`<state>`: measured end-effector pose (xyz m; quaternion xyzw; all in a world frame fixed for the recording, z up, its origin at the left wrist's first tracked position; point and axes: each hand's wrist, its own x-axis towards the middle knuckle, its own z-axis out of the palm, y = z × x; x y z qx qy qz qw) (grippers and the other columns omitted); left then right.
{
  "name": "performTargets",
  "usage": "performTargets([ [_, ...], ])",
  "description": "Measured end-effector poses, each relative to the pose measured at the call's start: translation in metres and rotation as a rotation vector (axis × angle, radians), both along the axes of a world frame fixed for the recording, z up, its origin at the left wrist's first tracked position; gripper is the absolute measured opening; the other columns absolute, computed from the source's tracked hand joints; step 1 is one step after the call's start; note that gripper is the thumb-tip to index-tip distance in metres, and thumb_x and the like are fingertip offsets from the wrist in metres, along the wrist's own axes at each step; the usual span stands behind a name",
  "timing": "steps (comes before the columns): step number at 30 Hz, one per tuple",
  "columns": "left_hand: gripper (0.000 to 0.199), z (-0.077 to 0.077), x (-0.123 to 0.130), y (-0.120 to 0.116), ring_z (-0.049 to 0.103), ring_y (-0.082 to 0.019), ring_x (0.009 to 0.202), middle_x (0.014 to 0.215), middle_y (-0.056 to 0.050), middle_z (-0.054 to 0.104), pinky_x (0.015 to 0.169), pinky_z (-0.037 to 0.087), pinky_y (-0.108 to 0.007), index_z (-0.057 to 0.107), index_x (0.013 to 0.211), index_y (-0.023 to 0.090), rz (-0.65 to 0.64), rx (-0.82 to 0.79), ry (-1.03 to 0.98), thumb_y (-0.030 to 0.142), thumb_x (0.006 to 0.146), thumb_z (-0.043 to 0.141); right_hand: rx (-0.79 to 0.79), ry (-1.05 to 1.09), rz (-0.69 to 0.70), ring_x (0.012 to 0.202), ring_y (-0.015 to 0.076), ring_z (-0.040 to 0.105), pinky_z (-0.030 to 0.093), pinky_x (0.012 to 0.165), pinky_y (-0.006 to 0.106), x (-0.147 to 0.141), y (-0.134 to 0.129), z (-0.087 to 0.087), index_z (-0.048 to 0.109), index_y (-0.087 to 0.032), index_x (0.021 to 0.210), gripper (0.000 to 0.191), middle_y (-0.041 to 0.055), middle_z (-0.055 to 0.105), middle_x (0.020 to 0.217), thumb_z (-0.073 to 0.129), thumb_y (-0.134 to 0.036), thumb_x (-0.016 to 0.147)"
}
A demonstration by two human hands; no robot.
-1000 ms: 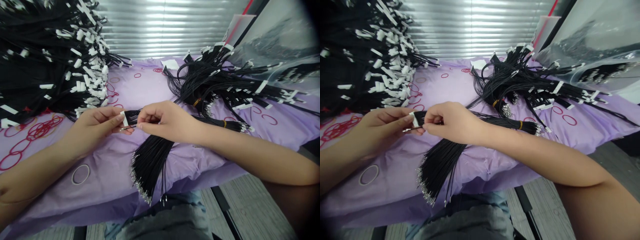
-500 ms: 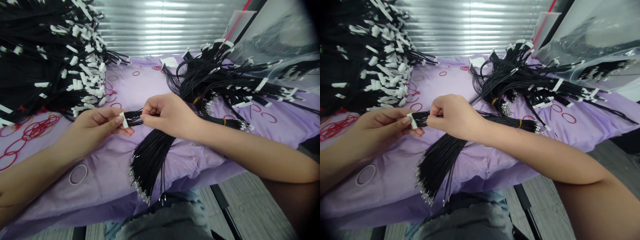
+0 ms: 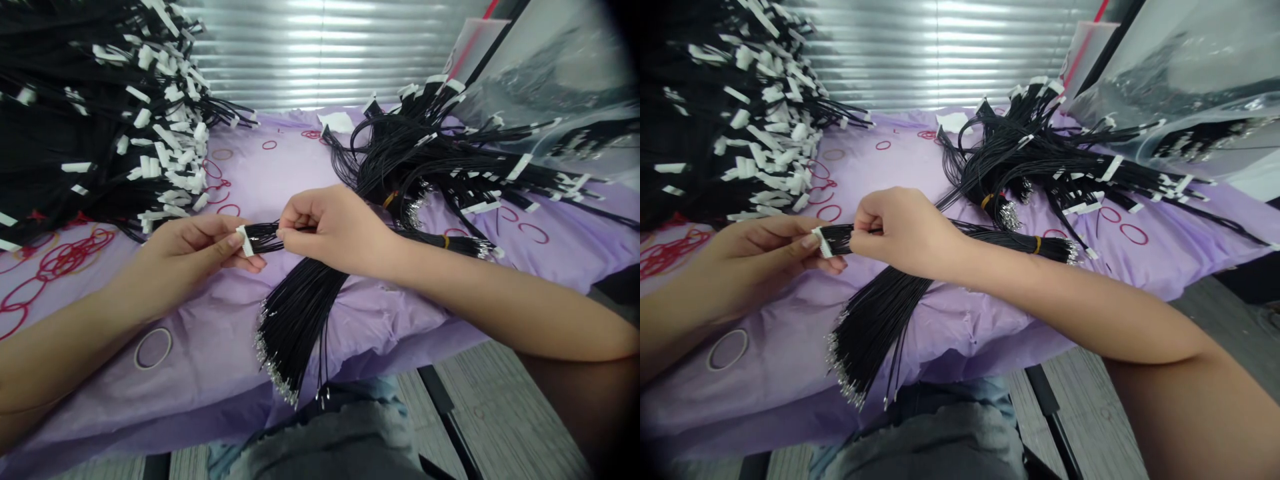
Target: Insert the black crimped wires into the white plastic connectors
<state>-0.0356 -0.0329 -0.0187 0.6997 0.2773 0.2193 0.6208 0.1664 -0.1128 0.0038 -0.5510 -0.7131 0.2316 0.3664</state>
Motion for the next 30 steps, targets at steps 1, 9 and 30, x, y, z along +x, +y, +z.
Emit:
performTargets([
  [1,0.018,0.0,0.0,0.0,0.071,-0.008,0.074,0.078,-0.003,0.073,0.075,0.054,-0.011,0.071,0.092,0.017,0.002,0.001,0.002,0.033,0.086,0.064,0.001,-0.007,0.013,0.058,0.0021,0.041,0.028,0.06,0.02,0.0,0.0,0.0,0.062,-0.009,0.072,0.018,-0.0035,0.055,0.061,0.054,-0.024,0.077],
  [9,0.019,-0.003,-0.001,0.001,0.071,-0.009,0.075,0.078,-0.004,0.073,0.076,0.054,-0.012,0.073,0.089,0.016,-0.002,-0.011,0.011,0.033,0.085,0.065,0.029,-0.044,-0.006,0.061,0.0022,0.043,0.031,0.065,0.02,-0.002,0.0,-0.003,0.063,-0.009,0.073,0.014,-0.0028,0.056,0.065,0.053,-0.019,0.077],
  [30,0.017,-0.006,0.001,0.003,0.071,-0.007,0.067,0.073,-0.002,0.075,0.07,0.054,-0.01,0.076,0.087,0.02,0.021,-0.025,0.035,0.034,0.081,0.07,0.033,-0.066,0.058,0.065,0.0049,0.046,0.033,0.067,0.02,-0.005,0.002,-0.016,0.061,-0.01,0.079,0.016,-0.0009,0.059,0.072,0.049,-0.019,0.084],
])
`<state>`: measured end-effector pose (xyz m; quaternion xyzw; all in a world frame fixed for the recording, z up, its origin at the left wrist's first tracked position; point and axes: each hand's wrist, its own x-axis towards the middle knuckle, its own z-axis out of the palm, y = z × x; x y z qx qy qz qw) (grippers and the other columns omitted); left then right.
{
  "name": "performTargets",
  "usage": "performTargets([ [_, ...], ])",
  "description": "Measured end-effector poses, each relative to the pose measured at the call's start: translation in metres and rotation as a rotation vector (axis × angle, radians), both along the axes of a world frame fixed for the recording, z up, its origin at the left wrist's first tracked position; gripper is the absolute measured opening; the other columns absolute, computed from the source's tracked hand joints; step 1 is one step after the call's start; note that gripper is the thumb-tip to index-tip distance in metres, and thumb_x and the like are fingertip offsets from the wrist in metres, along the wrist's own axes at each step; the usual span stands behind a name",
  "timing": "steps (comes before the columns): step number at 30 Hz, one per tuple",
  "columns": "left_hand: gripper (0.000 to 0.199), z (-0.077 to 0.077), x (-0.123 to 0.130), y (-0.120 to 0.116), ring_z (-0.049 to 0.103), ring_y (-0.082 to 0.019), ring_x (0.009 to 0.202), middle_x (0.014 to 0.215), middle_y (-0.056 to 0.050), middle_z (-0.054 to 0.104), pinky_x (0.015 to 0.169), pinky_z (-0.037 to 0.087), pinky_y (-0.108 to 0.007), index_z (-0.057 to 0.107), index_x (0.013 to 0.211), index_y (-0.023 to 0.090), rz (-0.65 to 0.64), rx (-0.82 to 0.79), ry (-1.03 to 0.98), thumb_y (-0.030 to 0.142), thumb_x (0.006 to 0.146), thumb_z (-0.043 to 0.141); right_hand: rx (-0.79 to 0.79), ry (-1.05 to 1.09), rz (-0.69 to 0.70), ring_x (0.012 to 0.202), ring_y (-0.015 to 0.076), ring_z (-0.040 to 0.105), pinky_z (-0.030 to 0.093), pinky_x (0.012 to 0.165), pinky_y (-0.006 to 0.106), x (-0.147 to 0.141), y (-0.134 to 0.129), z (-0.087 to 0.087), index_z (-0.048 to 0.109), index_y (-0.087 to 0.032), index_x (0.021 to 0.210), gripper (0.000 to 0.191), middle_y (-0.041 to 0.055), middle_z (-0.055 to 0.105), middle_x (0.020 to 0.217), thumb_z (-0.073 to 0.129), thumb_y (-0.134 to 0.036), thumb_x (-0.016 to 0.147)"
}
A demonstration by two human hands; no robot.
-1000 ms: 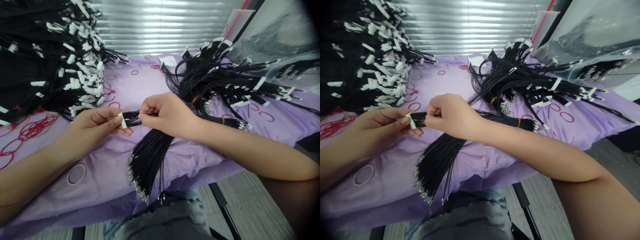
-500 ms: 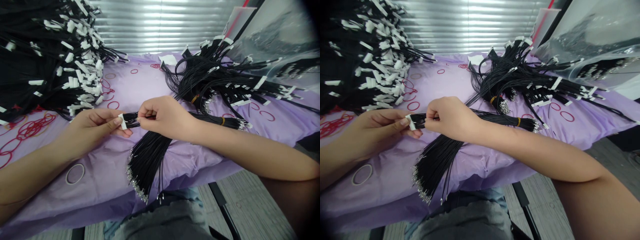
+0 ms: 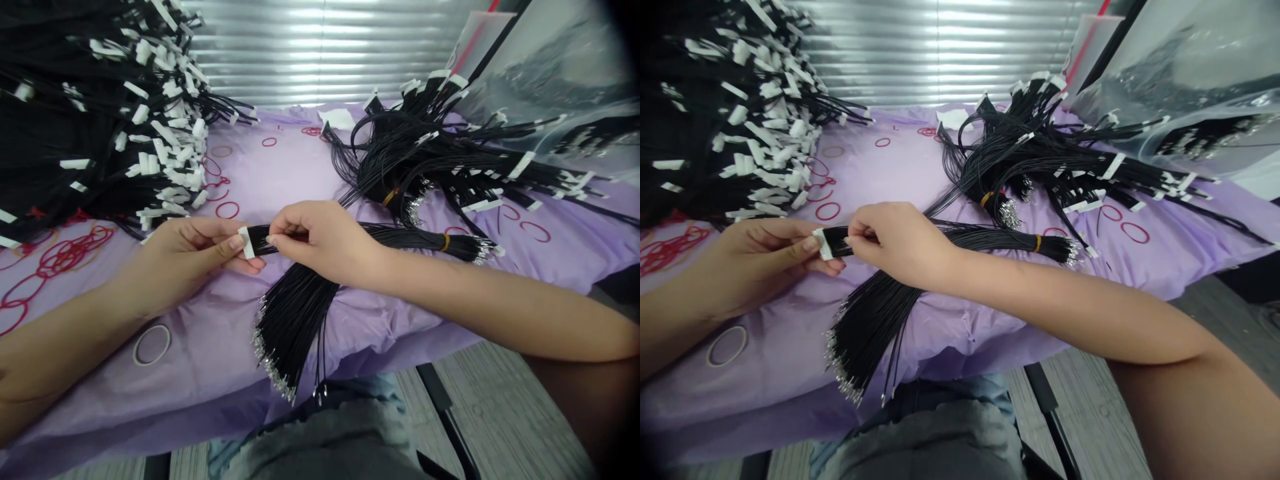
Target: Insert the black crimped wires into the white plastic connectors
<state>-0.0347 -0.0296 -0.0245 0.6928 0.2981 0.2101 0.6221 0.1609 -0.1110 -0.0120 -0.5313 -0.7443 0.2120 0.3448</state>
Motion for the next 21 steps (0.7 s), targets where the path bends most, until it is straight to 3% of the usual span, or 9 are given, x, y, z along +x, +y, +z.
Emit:
performTargets([
  [2,0.017,0.002,0.002,-0.001,0.07,-0.007,0.067,0.073,-0.002,0.075,0.071,0.054,-0.01,0.076,0.086,0.018,0.011,-0.026,-0.037,0.033,0.081,0.07,0.06,-0.092,0.012,0.07,0.0062,0.047,0.035,0.071,0.021,0.003,-0.001,0.005,0.061,-0.01,0.081,0.016,0.0005,0.059,0.076,0.049,-0.02,0.085],
  [5,0.015,0.005,0.007,-0.002,0.07,-0.008,0.069,0.08,-0.001,0.074,0.074,0.057,-0.015,0.076,0.087,0.018,0.051,-0.106,-0.173,0.03,0.078,0.073,0.277,-0.273,-0.026,0.087,0.0105,0.05,0.038,0.08,0.023,0.006,-0.005,0.02,0.064,-0.011,0.089,0.019,0.0059,0.058,0.094,0.048,-0.02,0.088],
  [7,0.014,0.005,0.009,-0.001,0.07,-0.01,0.071,0.085,-0.002,0.074,0.075,0.058,-0.018,0.075,0.087,0.018,0.094,-0.132,-0.208,0.028,0.078,0.074,0.324,-0.372,0.03,0.091,0.0115,0.05,0.039,0.082,0.024,0.007,-0.009,0.029,0.065,-0.011,0.094,0.022,0.0074,0.057,0.1,0.045,-0.02,0.09],
  [10,0.011,0.003,0.01,0.002,0.07,-0.01,0.071,0.079,-0.003,0.073,0.073,0.058,-0.018,0.074,0.084,0.017,0.154,-0.161,-0.178,0.026,0.08,0.071,0.116,-0.552,0.304,0.091,0.0125,0.052,0.04,0.083,0.026,0.007,-0.009,0.031,0.065,-0.011,0.097,0.021,0.0065,0.06,0.096,0.046,-0.02,0.092],
  [12,0.011,0.002,0.011,0.004,0.07,-0.009,0.068,0.073,-0.002,0.072,0.071,0.058,-0.017,0.073,0.083,0.015,0.179,-0.175,-0.175,0.025,0.08,0.071,-0.053,-0.633,0.411,0.093,0.0148,0.054,0.04,0.085,0.028,0.008,-0.006,0.026,0.066,-0.011,0.097,0.019,0.0068,0.062,0.095,0.051,-0.021,0.09],
  [16,0.012,0.003,0.011,0.003,0.069,-0.009,0.063,0.069,-0.002,0.071,0.067,0.059,-0.016,0.072,0.08,0.011,0.182,-0.185,-0.194,0.022,0.076,0.074,-0.2,-0.501,0.448,0.084,0.0116,0.054,0.04,0.079,0.025,0.013,0.002,0.017,0.067,-0.012,0.088,0.013,0.0033,0.063,0.087,0.056,-0.02,0.087],
  [21,0.016,0.001,0.011,0.003,0.071,-0.011,0.063,0.069,-0.002,0.071,0.068,0.06,-0.018,0.073,0.082,0.011,0.183,-0.177,-0.229,0.024,0.074,0.076,-0.153,-0.453,0.449,0.082,0.0103,0.05,0.037,0.076,0.024,0.014,0.002,0.015,0.06,-0.011,0.085,0.012,0.0036,0.059,0.089,0.05,-0.017,0.089],
])
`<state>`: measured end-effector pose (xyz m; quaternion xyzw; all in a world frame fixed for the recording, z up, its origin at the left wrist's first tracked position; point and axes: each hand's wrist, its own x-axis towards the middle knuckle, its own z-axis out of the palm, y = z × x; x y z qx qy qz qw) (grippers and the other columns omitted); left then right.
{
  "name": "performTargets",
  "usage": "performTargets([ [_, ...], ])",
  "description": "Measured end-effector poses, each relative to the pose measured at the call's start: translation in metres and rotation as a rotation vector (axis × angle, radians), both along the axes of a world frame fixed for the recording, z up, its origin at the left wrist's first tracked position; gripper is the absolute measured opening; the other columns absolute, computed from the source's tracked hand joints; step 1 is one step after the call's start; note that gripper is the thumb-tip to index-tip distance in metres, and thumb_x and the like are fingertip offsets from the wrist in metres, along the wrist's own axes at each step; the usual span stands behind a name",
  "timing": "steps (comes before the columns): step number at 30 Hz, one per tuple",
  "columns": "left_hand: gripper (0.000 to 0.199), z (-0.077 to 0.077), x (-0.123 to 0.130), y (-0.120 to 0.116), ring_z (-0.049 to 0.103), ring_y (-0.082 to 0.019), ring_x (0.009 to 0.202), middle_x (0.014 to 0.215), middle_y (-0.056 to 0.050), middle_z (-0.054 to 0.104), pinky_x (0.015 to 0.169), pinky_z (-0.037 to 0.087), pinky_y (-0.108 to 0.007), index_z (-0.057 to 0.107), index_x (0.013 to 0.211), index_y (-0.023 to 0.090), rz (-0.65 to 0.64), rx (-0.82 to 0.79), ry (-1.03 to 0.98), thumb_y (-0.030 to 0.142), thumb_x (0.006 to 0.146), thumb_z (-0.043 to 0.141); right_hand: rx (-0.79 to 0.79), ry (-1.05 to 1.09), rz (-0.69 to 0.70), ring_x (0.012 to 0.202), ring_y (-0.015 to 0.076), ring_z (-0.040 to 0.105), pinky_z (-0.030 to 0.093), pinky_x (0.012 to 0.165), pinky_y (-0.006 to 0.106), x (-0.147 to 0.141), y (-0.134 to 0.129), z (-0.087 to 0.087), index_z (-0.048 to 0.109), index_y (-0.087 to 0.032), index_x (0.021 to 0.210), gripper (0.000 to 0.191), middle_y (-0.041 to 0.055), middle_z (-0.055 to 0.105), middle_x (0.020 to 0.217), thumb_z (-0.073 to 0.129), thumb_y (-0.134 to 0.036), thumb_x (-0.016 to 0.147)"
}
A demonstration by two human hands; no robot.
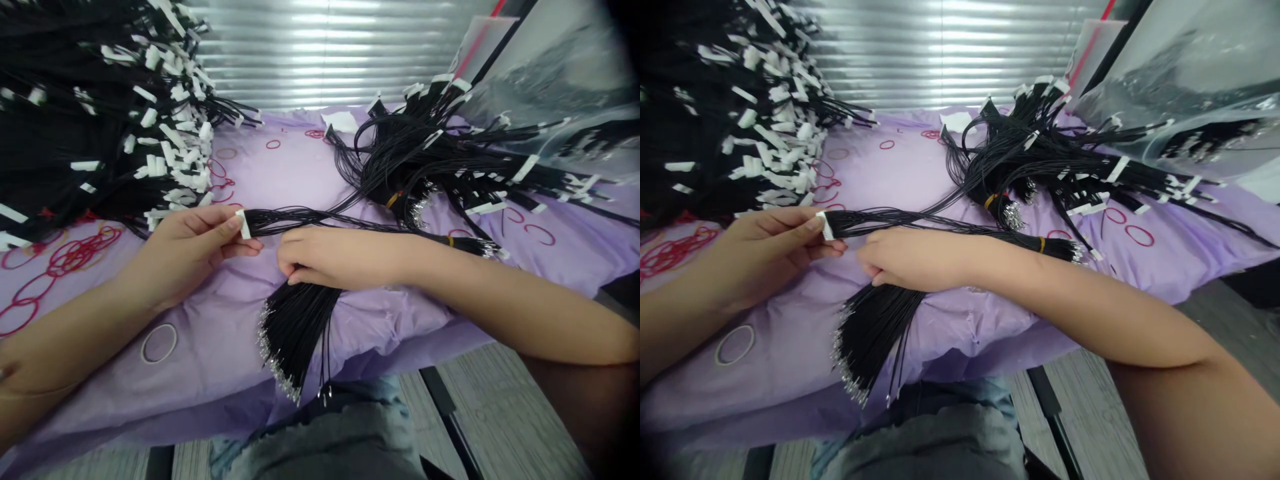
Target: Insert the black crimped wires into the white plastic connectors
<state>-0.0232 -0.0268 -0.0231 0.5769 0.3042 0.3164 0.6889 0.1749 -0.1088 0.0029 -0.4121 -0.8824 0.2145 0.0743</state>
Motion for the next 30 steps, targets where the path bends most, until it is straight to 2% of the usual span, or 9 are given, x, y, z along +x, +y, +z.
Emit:
performTargets([
  [4,0.022,0.0001,0.0001,-0.0002,0.071,-0.013,0.064,0.07,-0.004,0.071,0.068,0.061,-0.02,0.072,0.08,0.01,0.011,-0.001,0.003,0.027,0.069,0.079,-0.008,0.146,-0.107,0.069,0.0066,0.047,0.035,0.067,0.021,-0.0008,-0.0008,-0.0006,0.058,-0.013,0.091,0.01,-0.0004,0.059,0.081,0.048,-0.014,0.087],
  [7,0.021,0.0005,-0.0008,0.0001,0.071,-0.014,0.064,0.069,-0.005,0.071,0.067,0.061,-0.021,0.072,0.08,0.01,0.014,-0.005,0.022,0.027,0.07,0.079,-0.029,0.291,-0.117,0.072,0.0053,0.051,0.038,0.07,0.019,-0.0015,-0.0008,-0.0004,0.06,-0.012,0.095,0.016,-0.0003,0.062,0.085,0.049,-0.011,0.085],
  [10,0.018,-0.0002,-0.0015,0.0008,0.071,-0.013,0.065,0.07,-0.004,0.072,0.068,0.061,-0.021,0.073,0.082,0.011,0.011,-0.007,0.025,0.026,0.072,0.077,0.045,0.375,-0.11,0.078,0.0057,0.052,0.039,0.075,0.019,-0.0027,-0.0018,-0.0008,0.062,-0.011,0.085,0.012,0.0014,0.063,0.087,0.05,-0.012,0.083],
  [13,0.019,-0.0009,-0.001,0.0008,0.072,-0.014,0.067,0.072,-0.005,0.073,0.069,0.061,-0.021,0.073,0.084,0.011,0.011,-0.017,0.041,0.026,0.073,0.077,0.067,0.478,-0.154,0.075,0.0048,0.051,0.038,0.073,0.019,-0.0042,-0.0034,-0.0014,0.062,-0.01,0.085,0.011,0.0006,0.062,0.083,0.051,-0.016,0.084],
  [16,0.02,0.0001,0.0002,-0.0002,0.071,-0.012,0.066,0.074,-0.004,0.073,0.067,0.06,-0.017,0.074,0.082,0.011,-0.011,0.001,0.016,0.027,0.071,0.079,0.04,0.548,-0.264,0.064,0.0024,0.045,0.034,0.064,0.017,-0.0059,-0.0042,-0.0007,0.061,-0.01,0.084,0.015,-0.0029,0.055,0.07,0.052,-0.022,0.086],
  [20,0.02,0.0018,-0.0003,-0.0014,0.07,-0.011,0.063,0.074,-0.003,0.073,0.066,0.06,-0.017,0.076,0.082,0.013,-0.049,0.058,0.002,0.029,0.07,0.08,0.051,0.525,-0.432,0.058,0.0011,0.039,0.029,0.059,0.018,-0.0071,-0.0032,0.0004,0.059,-0.009,0.076,0.014,-0.0046,0.051,0.063,0.054,-0.02,0.083],
  [22,0.021,0.0016,-0.0013,-0.0014,0.07,-0.011,0.064,0.074,-0.003,0.073,0.067,0.06,-0.018,0.076,0.084,0.014,-0.057,0.077,0.013,0.03,0.071,0.079,0.09,0.533,-0.42,0.059,0.0011,0.04,0.03,0.06,0.018,-0.0069,-0.0024,-0.0006,0.06,-0.009,0.079,0.012,-0.0044,0.052,0.064,0.054,-0.019,0.082],
  [27,0.02,-0.0021,-0.0028,0.0003,0.07,-0.011,0.067,0.078,-0.004,0.073,0.07,0.06,-0.018,0.076,0.086,0.014,-0.065,0.098,0.019,0.031,0.075,0.076,0.218,0.537,-0.268,0.067,0.0017,0.047,0.035,0.068,0.017,-0.0074,-0.0044,-0.0022,0.061,-0.009,0.083,0.011,-0.0023,0.058,0.075,0.051,-0.011,0.082],
  [30,0.022,-0.0044,-0.0041,0.0022,0.069,-0.011,0.067,0.078,-0.005,0.073,0.072,0.059,-0.019,0.075,0.089,0.014,-0.061,0.101,0.044,0.032,0.076,0.075,0.203,0.509,-0.315,0.068,0.0022,0.047,0.035,0.069,0.017,-0.0089,-0.0073,0.0,0.058,-0.009,0.083,0.01,-0.0018,0.058,0.076,0.049,-0.014,0.084],
])
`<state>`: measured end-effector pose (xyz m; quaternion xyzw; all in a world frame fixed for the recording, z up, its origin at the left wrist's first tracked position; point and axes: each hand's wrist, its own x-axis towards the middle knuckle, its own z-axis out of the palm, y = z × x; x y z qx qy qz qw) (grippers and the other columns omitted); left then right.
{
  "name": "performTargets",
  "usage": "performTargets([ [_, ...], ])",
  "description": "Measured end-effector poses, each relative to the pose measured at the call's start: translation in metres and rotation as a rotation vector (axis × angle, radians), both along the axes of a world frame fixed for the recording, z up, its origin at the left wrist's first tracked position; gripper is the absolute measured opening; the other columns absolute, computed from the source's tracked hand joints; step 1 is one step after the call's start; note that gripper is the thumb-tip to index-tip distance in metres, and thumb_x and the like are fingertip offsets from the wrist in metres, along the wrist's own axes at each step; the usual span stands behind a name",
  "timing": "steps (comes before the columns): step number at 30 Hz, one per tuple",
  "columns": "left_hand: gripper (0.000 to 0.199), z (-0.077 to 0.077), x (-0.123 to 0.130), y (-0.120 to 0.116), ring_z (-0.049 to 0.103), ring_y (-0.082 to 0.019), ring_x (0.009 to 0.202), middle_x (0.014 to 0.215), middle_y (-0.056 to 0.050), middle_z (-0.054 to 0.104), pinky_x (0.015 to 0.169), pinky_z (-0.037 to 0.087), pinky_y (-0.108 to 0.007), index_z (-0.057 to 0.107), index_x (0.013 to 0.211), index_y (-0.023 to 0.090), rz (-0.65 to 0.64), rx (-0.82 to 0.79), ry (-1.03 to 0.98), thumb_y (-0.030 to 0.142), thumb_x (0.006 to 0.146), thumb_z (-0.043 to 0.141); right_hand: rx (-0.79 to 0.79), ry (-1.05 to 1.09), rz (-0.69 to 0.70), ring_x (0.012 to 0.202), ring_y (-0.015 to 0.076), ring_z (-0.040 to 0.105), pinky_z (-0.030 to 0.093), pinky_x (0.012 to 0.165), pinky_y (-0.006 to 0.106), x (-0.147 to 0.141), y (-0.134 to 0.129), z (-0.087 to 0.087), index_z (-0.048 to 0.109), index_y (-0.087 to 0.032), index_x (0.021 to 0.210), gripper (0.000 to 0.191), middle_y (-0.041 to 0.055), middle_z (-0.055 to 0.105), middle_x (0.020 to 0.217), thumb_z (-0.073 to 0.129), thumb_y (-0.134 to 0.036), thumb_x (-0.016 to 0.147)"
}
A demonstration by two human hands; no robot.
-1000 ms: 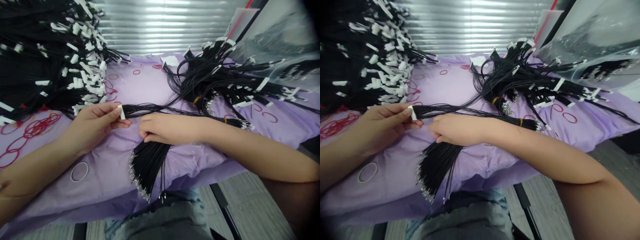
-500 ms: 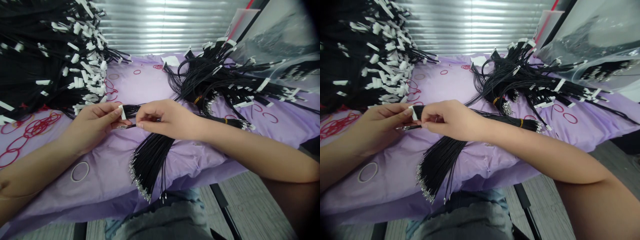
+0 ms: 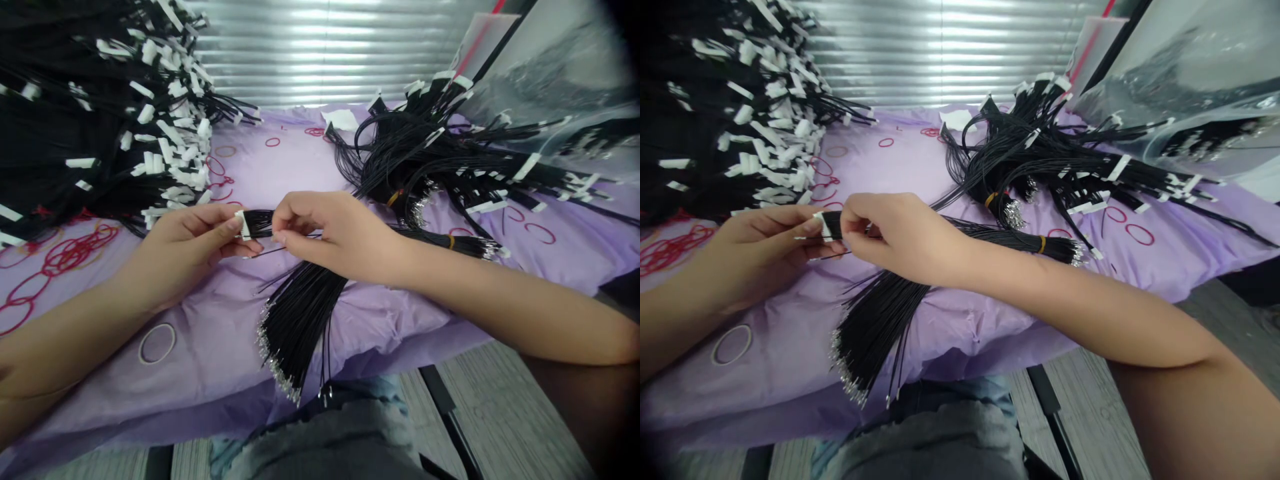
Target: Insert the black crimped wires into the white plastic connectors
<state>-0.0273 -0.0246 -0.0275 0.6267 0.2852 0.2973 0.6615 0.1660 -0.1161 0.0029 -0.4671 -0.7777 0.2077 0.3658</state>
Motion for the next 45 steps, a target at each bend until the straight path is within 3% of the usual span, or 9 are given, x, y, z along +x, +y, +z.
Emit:
performTargets([
  [15,0.019,0.003,-0.003,-0.004,0.07,-0.011,0.069,0.075,-0.005,0.072,0.072,0.058,-0.016,0.073,0.087,0.014,-0.034,0.094,0.053,0.032,0.082,0.068,0.013,-0.081,-0.229,0.061,0.0031,0.04,0.029,0.066,0.021,-0.001,0.007,-0.004,0.06,-0.01,0.073,0.013,-0.0026,0.054,0.065,0.05,-0.016,0.078],
  [27,0.018,0.004,-0.001,-0.006,0.072,-0.011,0.067,0.077,-0.006,0.074,0.073,0.058,-0.015,0.075,0.085,0.012,-0.04,-0.078,0.053,0.029,0.077,0.074,0.073,-0.125,-0.18,0.069,0.0056,0.044,0.032,0.07,0.02,-0.006,0.011,-0.019,0.059,-0.01,0.078,0.014,0.0004,0.057,0.074,0.049,-0.018,0.083],
  [31,0.021,0.007,0.001,-0.006,0.071,-0.012,0.065,0.073,-0.006,0.074,0.07,0.058,-0.015,0.075,0.081,0.011,-0.038,-0.126,0.014,0.029,0.071,0.079,0.074,-0.177,-0.167,0.071,0.0069,0.045,0.035,0.073,0.022,-0.006,0.009,-0.016,0.059,-0.01,0.082,0.019,0.0018,0.058,0.077,0.045,-0.021,0.088],
  [35,0.015,0.009,0.004,-0.005,0.07,-0.01,0.064,0.071,-0.005,0.073,0.067,0.058,-0.014,0.075,0.081,0.011,-0.025,-0.144,-0.059,0.024,0.073,0.077,0.175,-0.315,-0.095,0.087,0.0101,0.049,0.039,0.083,0.025,0.002,0.002,-0.001,0.06,-0.011,0.099,0.026,0.0061,0.058,0.097,0.041,-0.027,0.093],
  [39,0.013,0.006,0.005,-0.001,0.07,-0.011,0.063,0.072,-0.005,0.073,0.066,0.059,-0.016,0.074,0.079,0.01,0.028,-0.164,-0.03,0.021,0.073,0.077,0.272,-0.505,0.042,0.099,0.0132,0.049,0.04,0.09,0.03,0.008,-0.002,0.009,0.061,-0.014,0.098,0.025,0.0063,0.055,0.112,0.039,-0.026,0.094],
  [42,0.012,0.006,0.005,0.001,0.069,-0.012,0.061,0.067,-0.004,0.071,0.063,0.059,-0.017,0.073,0.076,0.011,0.059,-0.192,-0.016,0.02,0.07,0.078,0.142,-0.667,0.259,0.096,0.0146,0.051,0.042,0.086,0.03,0.006,0.0,0.007,0.061,-0.012,0.099,0.023,0.0081,0.059,0.103,0.042,-0.023,0.094],
  [45,0.008,0.007,0.005,0.001,0.069,-0.011,0.06,0.065,-0.004,0.071,0.063,0.058,-0.018,0.072,0.078,0.01,0.06,-0.176,-0.029,0.017,0.074,0.075,-0.077,-0.735,0.309,0.092,0.0152,0.053,0.042,0.084,0.03,0.003,0.004,0.002,0.063,-0.012,0.096,0.021,0.0076,0.06,0.096,0.049,-0.026,0.092],
])
